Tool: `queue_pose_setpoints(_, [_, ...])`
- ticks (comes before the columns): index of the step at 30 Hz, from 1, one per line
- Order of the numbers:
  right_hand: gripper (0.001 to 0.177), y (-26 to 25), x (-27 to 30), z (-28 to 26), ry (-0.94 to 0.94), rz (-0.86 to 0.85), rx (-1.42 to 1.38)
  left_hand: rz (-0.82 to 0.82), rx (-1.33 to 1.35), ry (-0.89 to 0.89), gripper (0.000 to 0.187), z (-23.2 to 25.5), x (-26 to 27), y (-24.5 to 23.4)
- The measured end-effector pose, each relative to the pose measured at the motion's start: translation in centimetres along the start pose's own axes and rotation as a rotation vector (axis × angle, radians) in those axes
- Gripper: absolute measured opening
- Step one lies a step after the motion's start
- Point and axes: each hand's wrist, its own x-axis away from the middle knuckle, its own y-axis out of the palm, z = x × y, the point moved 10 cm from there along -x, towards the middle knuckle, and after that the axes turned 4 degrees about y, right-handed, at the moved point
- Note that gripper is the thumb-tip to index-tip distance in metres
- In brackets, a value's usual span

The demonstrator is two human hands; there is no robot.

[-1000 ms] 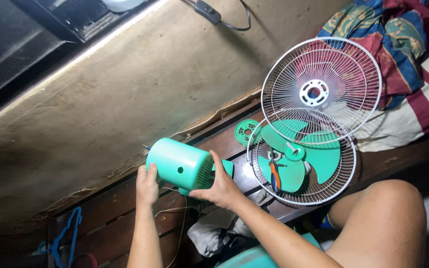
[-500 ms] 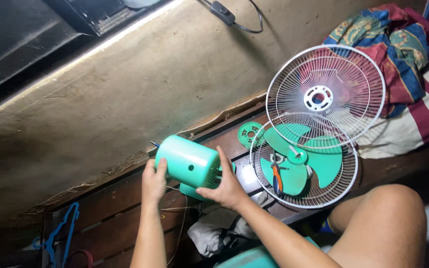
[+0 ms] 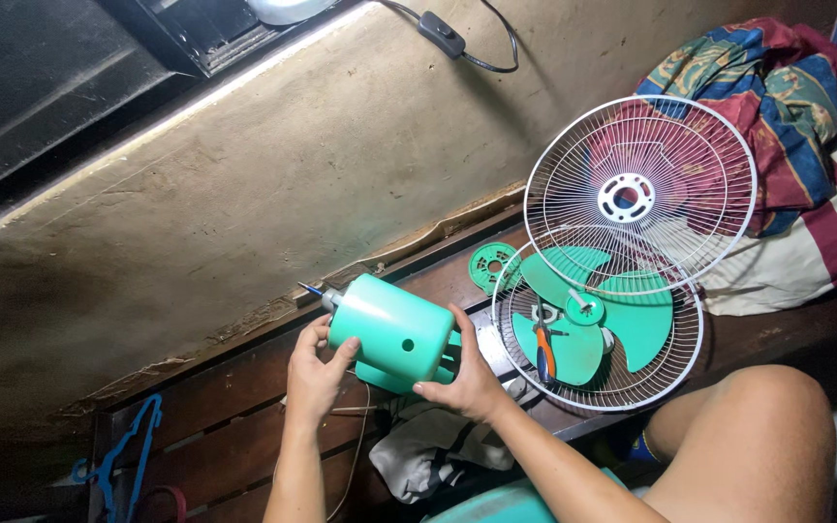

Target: The person disassembles a green electric fan by removing the rear casing with a screwdriver. They unscrew fasteners, detach the plastic cover, and set it aside, exposing the motor and internal components.

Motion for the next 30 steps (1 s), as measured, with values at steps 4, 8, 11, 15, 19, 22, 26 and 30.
queue_pose_setpoints(4, [0.130,0.1,-0.2,-0.9,-0.004,0.054,0.133,0.037,0.097,-0.195,0.033,-4.0,0.9,-0.5])
queue_pose_setpoints(8, [0.131,0.6,-0.5,-2.9,-0.104,0.130,0.275,0.068,0.205,-0.322,0.034,-8.0,1.0,-0.4])
queue_pose_setpoints(11, [0.130,1.0,-0.4,-4.1,-0.172,0.185,0.324,0.033,0.313,-0.356,0.036,-10.4,0.4,0.1])
queue_pose_setpoints(15, [0.132,1.4,-0.5,-3.8,-0.135,0.201,0.300,0.005,0.213,-0.418,0.038,-12.7,0.2,-0.1])
queue_pose_setpoints(19, [0.134,1.8,-0.7,-4.6,-0.148,0.223,0.293,-0.001,0.218,-0.447,0.038,-11.8,-0.4,-0.5])
queue_pose_setpoints(22, [0.134,2.2,-1.0,-5.0,-0.111,0.243,0.321,0.031,0.277,-0.403,0.046,-9.1,-1.6,-0.8])
queue_pose_setpoints(26, [0.135,3.2,-1.5,-5.2,-0.043,0.247,0.353,0.039,0.217,-0.441,0.060,-6.4,-2.2,-1.5])
queue_pose_setpoints(30, [0.135,4.3,-2.5,-6.5,-0.055,0.258,0.401,0.067,-0.067,-0.358,0.070,-5.0,-4.1,-2.6])
